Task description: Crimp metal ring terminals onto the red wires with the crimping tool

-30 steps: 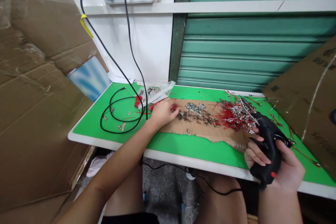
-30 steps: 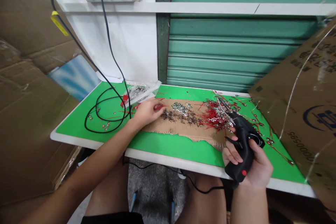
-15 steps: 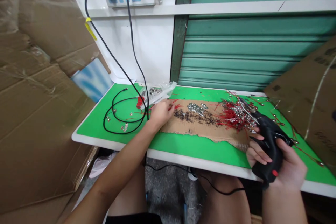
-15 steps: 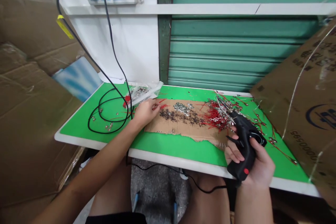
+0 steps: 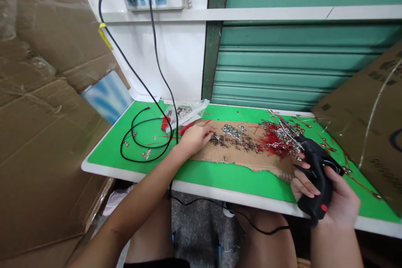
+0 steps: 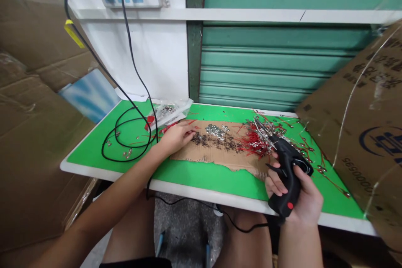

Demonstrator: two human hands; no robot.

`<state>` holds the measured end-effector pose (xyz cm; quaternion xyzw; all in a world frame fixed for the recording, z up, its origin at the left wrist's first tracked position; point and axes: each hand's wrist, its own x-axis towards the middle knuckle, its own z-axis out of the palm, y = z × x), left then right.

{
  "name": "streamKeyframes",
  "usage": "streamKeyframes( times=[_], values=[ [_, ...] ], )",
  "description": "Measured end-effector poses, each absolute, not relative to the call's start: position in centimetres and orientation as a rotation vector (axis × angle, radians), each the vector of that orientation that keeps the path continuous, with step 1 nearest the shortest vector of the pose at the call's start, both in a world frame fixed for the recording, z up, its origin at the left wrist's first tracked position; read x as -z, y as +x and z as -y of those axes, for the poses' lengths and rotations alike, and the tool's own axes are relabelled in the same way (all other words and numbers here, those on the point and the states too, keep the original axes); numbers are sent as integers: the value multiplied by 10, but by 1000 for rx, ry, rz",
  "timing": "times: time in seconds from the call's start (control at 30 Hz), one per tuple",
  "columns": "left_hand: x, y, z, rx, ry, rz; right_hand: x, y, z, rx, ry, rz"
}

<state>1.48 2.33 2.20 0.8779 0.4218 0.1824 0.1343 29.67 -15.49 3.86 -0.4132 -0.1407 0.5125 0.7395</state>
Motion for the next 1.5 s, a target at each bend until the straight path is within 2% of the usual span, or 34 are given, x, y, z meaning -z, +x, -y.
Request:
streamKeyframes(
  times=[0.27, 0.47, 1.5],
  values=[
    [-9, 15, -29, -695, 2401, -1178, -37, 293, 156, -1127, -920, 315],
    [-2, 16, -34, -751, 2533, -1133, -38, 293, 154, -1124, -962, 353],
    [2, 12, -33, -686, 2598, -1038, -39, 289, 152, -1116, -986, 355]
  ],
)
